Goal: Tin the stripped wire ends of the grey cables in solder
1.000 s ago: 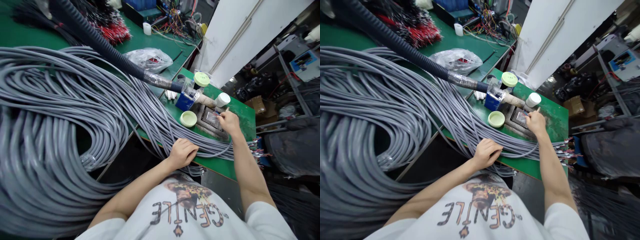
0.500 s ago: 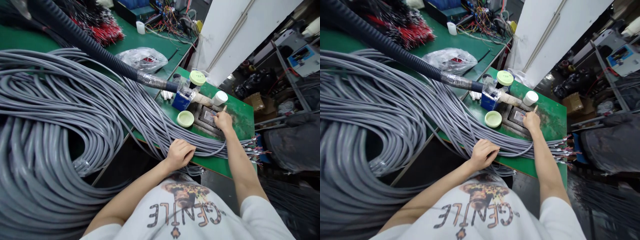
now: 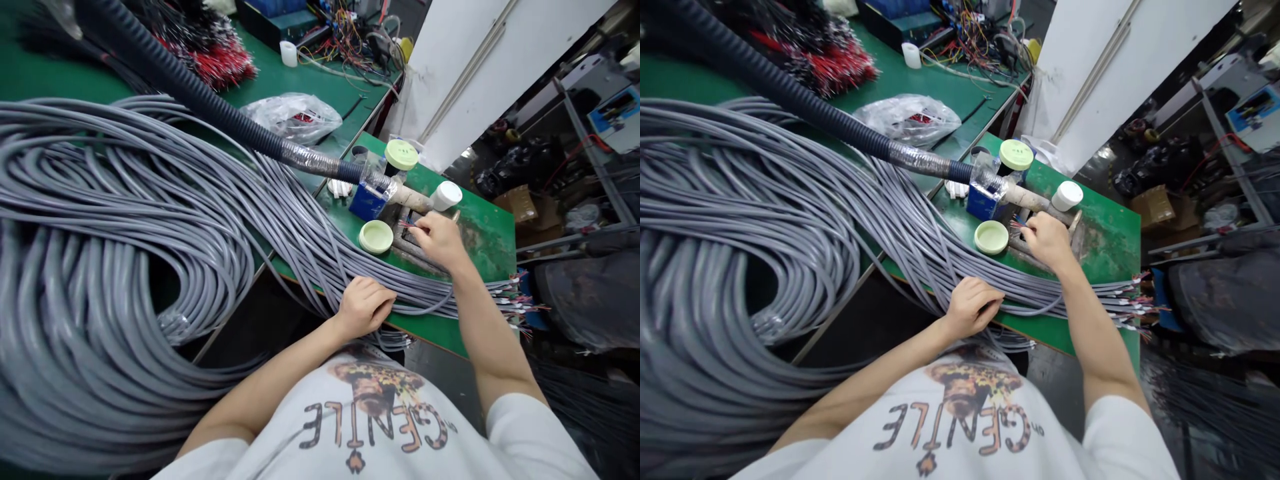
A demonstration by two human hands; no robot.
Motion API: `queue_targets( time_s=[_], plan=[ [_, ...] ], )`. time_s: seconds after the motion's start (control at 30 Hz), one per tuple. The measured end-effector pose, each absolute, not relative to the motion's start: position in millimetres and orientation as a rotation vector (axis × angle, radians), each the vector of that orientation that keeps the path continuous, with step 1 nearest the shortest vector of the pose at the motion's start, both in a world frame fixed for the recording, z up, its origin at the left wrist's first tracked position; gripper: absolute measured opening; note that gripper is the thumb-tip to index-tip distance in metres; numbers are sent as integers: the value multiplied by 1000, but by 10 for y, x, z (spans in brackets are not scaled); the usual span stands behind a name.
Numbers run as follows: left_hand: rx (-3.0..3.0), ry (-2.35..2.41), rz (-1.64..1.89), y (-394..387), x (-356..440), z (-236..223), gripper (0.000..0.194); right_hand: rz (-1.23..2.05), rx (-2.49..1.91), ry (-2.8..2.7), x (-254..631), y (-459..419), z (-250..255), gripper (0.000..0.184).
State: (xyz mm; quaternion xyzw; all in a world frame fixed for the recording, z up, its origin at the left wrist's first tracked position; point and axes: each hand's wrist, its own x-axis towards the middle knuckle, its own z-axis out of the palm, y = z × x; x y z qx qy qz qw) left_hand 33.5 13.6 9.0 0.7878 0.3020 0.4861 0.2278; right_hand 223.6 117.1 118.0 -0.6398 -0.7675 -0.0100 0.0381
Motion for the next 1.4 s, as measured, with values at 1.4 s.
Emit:
queue_targets(
  time_s=[1.4],
  plan=[
    [2170,825,1377,136,338,79,10,-210,-2712,-2106,2959,1395,765,35]
  ],
)
